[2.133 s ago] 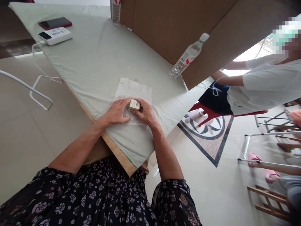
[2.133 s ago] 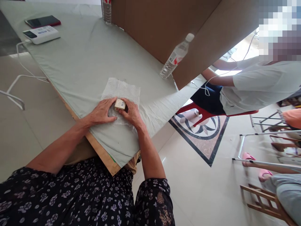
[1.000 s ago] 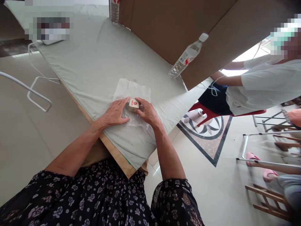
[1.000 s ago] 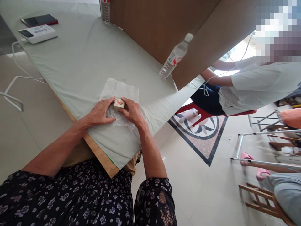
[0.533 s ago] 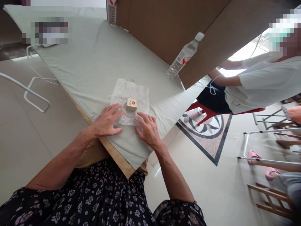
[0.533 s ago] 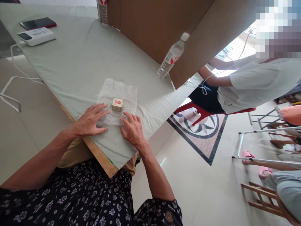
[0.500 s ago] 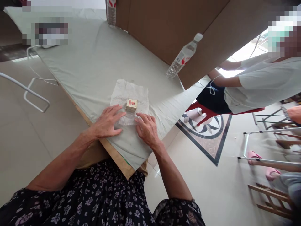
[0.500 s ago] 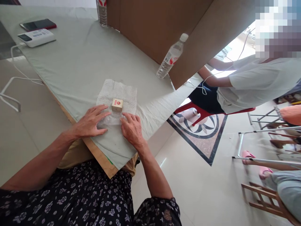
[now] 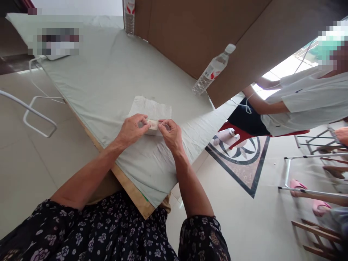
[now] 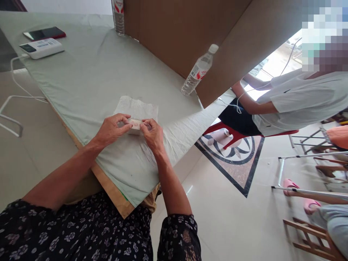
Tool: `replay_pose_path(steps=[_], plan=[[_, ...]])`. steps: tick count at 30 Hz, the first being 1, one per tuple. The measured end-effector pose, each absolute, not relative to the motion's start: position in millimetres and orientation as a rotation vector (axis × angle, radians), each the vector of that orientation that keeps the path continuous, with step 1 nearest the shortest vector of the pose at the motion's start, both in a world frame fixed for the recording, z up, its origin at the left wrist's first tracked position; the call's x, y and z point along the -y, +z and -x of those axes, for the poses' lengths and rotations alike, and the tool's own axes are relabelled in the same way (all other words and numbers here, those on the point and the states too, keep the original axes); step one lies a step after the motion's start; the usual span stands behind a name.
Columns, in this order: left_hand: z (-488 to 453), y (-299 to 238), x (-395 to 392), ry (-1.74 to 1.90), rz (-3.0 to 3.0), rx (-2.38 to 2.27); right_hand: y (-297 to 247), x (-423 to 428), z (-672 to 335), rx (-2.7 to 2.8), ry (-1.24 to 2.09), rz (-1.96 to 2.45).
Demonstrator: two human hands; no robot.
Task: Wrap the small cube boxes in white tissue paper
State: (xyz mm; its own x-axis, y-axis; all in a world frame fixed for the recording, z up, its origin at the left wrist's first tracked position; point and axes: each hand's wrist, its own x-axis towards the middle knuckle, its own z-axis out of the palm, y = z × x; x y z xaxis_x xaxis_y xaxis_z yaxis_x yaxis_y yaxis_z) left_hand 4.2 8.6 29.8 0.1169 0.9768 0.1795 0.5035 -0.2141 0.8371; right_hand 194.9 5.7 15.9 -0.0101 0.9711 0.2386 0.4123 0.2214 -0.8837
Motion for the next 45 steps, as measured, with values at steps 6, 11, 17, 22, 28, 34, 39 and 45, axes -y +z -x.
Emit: replay_pose_path(steps=[6,11,17,22,28,34,39,45], plan=[[-7.1,20.5,-15.4,1.082,-1.617,-1.377,7.9,-10.9,-189.7,1.483,0.915,1.292],[-6.9,24.4,-6.1,1.11,-1.575,-1.328,10.4,3.3,-187.6,1.506,0.851,1.318],[-6.5,27.1,3.3,1.122,-1.559,-1.346,13.1,14.7,-184.2,1.515,0.814,1.353],[-7.7,28.4,4.6,1.083,-1.576,-1.368,12.7,16.1,-184.3,1.502,0.801,1.358],[-10.8,27.2,4.0,1.089,-1.574,-1.382,11.3,17.3,-184.7,1.469,0.797,1.393],[-10.4,31.4,3.0,1.038,-1.604,-1.4,4.7,14.8,-186.7,1.483,0.785,1.405],[-7.2,35.7,-1.9,0.931,-1.611,-1.436,12.2,23.3,-197.4,1.563,0.379,1.467],[-7.7,33.8,-5.3,0.897,-1.648,-1.444,29.9,52.2,-186.0,2.031,0.031,1.364]])
